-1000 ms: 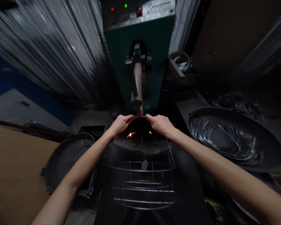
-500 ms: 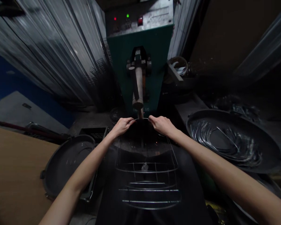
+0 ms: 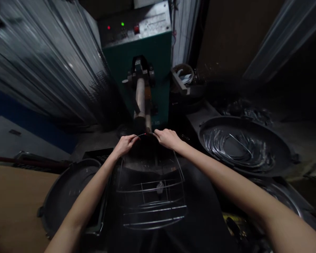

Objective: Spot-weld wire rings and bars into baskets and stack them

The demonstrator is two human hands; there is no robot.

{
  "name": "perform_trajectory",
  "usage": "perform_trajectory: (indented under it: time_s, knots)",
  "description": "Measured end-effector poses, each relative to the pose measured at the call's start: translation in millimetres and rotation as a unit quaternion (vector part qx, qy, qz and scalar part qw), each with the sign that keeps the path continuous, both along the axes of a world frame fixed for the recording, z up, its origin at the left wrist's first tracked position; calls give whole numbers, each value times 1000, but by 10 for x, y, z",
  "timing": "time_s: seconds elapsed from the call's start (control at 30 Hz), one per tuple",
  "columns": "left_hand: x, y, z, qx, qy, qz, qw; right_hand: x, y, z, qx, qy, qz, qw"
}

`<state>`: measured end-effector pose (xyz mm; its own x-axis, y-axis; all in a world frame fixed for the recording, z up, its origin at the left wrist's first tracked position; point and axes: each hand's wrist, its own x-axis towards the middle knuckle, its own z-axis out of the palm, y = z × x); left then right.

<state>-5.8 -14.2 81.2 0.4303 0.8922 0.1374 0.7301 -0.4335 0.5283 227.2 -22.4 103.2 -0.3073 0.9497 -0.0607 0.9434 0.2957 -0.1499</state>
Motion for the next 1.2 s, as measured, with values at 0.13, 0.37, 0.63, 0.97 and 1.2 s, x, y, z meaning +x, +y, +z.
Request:
perform_trajectory:
  time_s: [0.13, 0.37, 0.63, 0.97, 1.2]
  knots:
    - [73, 3, 2, 4, -4, 15, 1000, 251, -8, 72, -110, 83, 28, 990]
    - [-42, -426, 51, -23, -149, 33, 988, 547, -456, -92, -65, 132, 35, 988]
    - [-144, -1865, -845, -426, -493, 258, 713, 796, -771, -137, 96, 298, -74, 947]
    - [374, -1864, -637, -433, -667, 344, 499, 938, -931, -486, 38, 522, -69, 850]
    - [363, -1553, -432, -341, -615, 439, 559, 891, -963, -788, 31, 585, -179, 791]
